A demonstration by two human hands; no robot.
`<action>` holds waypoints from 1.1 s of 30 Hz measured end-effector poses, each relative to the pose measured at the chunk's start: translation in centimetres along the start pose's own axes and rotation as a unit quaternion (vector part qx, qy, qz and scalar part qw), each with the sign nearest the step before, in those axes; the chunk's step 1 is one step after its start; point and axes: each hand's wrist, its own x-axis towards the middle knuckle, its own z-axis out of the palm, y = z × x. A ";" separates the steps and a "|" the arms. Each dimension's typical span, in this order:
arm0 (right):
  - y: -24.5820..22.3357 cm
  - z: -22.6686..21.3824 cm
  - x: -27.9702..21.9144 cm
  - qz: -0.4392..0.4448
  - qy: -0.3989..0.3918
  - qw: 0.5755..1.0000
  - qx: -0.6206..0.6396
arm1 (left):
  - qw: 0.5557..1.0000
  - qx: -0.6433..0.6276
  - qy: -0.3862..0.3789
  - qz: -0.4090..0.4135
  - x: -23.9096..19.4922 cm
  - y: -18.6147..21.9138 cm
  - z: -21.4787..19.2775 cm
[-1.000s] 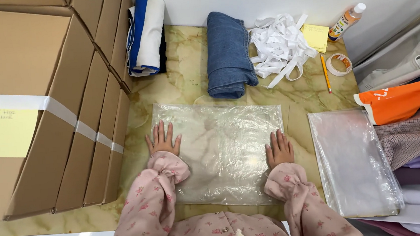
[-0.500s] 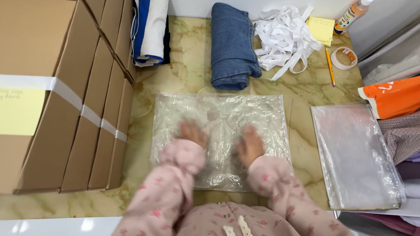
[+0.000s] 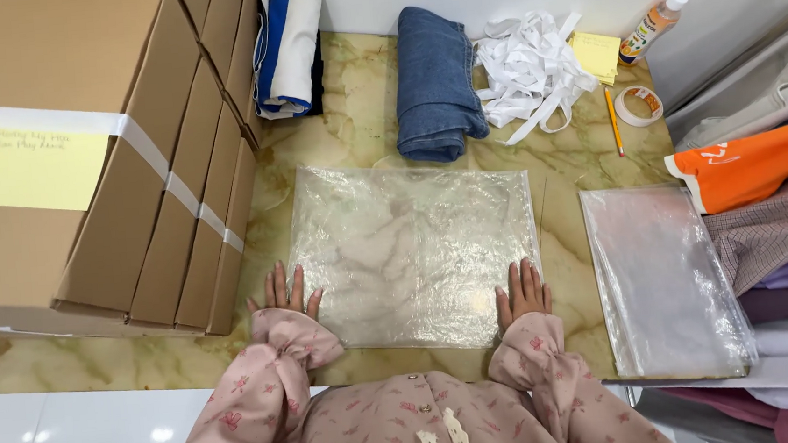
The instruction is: The person places a cardboard box on a stack of similar boxes. They then unwrap a pair of folded jeans from a plastic bag and place the jeans on the table. The person folds a sheet of bubble wrap and places it into an open cardboard box. Finally, they close the box and stack it on top of the others.
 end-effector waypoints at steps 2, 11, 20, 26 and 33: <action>0.1 1.1 -0.1 0.000 0.055 0.998 0.011 | 0.999 -0.032 -0.040 -0.017 -0.4 -0.5 1.3; -13.2 2.7 -2.0 -0.204 -0.014 0.975 0.092 | 0.772 -0.596 -0.086 -0.203 -0.5 -5.7 6.8; -14.1 2.5 -3.6 -0.209 -0.048 0.977 0.020 | 0.719 -0.601 -0.313 -0.153 0.1 -9.2 6.4; -14.2 2.1 -3.7 -0.211 -0.056 0.976 0.021 | 0.716 -0.616 -0.297 -0.143 -1.7 -10.0 5.6; -14.5 2.0 -3.9 -0.213 -0.043 0.976 0.024 | 0.699 -0.637 -0.151 -0.288 -4.7 -7.0 3.5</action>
